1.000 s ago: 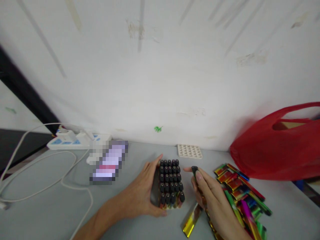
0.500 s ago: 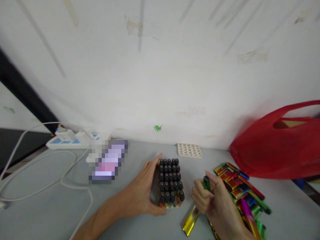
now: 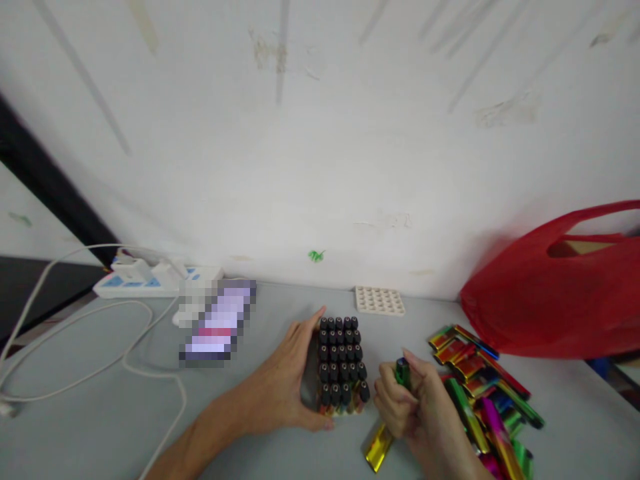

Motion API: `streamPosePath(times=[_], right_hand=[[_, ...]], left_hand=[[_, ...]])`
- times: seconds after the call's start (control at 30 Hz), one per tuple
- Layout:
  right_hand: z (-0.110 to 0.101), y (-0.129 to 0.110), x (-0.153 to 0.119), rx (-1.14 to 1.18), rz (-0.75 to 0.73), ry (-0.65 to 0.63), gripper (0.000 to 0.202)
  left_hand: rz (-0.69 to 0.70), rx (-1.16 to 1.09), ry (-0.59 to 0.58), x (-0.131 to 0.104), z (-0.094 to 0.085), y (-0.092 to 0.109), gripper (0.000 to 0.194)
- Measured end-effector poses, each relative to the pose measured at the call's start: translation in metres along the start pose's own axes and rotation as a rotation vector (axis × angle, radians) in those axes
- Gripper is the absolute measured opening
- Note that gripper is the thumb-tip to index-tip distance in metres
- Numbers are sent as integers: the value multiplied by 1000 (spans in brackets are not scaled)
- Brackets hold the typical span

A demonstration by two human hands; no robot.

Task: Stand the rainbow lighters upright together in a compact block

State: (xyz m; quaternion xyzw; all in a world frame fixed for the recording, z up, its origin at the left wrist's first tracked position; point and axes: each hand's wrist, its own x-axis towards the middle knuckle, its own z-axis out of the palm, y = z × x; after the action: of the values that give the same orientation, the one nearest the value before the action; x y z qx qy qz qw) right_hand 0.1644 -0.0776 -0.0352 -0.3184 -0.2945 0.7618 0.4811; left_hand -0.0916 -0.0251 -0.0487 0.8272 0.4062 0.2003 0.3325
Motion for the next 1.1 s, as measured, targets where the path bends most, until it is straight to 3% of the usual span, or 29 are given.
streamPosePath(times=[0.63,1.0,1.1], right_hand=[[-8,2,2,-24,68,-64,73],[-2,-1,-3,13,24,14,66],[3,-5,-4,-88,-78,66,62]], left_hand=[[13,9,-4,0,0,0,165],[22,14,-6,1,-1,2,163],[8,-2,-14,1,-1,1,164]])
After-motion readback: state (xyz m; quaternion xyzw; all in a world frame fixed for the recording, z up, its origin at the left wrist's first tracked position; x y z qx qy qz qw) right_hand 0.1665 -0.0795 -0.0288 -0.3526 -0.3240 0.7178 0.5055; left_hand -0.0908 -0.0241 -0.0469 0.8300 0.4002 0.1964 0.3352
